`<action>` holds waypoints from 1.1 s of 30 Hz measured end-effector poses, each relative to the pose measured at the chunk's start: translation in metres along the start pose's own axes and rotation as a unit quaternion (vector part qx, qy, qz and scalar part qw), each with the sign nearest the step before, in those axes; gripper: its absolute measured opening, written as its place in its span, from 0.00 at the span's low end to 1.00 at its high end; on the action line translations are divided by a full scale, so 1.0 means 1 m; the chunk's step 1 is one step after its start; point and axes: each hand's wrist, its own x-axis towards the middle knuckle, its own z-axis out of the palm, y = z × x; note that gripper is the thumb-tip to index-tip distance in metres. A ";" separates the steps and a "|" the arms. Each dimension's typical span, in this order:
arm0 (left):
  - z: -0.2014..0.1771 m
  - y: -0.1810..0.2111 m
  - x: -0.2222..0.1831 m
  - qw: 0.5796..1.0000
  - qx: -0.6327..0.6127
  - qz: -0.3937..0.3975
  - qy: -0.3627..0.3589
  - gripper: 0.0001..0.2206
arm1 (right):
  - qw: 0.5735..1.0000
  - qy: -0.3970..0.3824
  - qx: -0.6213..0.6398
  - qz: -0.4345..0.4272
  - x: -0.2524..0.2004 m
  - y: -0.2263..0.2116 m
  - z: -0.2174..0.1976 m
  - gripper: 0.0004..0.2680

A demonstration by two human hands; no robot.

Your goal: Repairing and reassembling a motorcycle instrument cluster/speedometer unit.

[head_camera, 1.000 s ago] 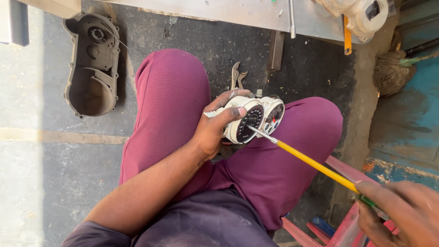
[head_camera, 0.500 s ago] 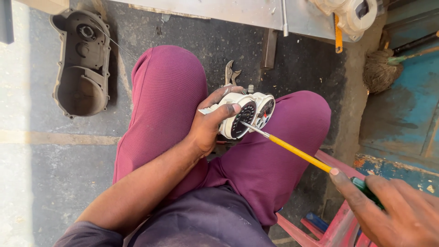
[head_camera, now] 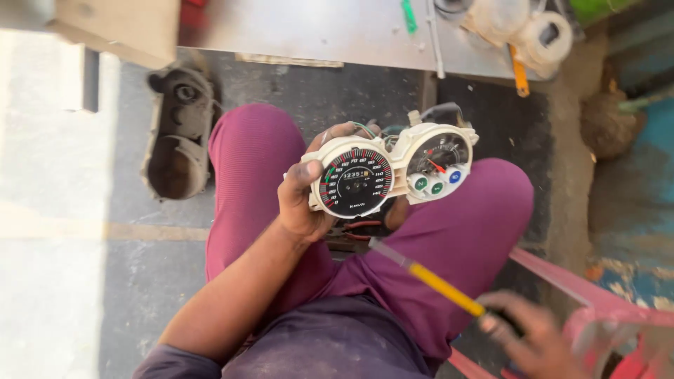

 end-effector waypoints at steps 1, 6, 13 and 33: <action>0.000 0.003 -0.002 1.000 0.008 0.014 0.004 0.32 | 1.000 -0.008 0.001 -0.015 -0.010 0.025 0.028 0.13; -0.003 0.006 -0.007 0.998 0.041 0.002 0.047 0.33 | 0.989 0.001 -0.126 -0.074 -0.054 0.081 0.145 0.14; 0.010 0.000 0.001 0.996 0.002 -0.032 0.082 0.34 | 0.986 0.124 -0.103 -0.039 0.032 -0.076 0.045 0.07; -0.018 0.019 -0.003 0.961 0.146 0.036 0.231 0.36 | 0.951 0.153 -0.076 -0.260 0.537 -0.216 0.054 0.10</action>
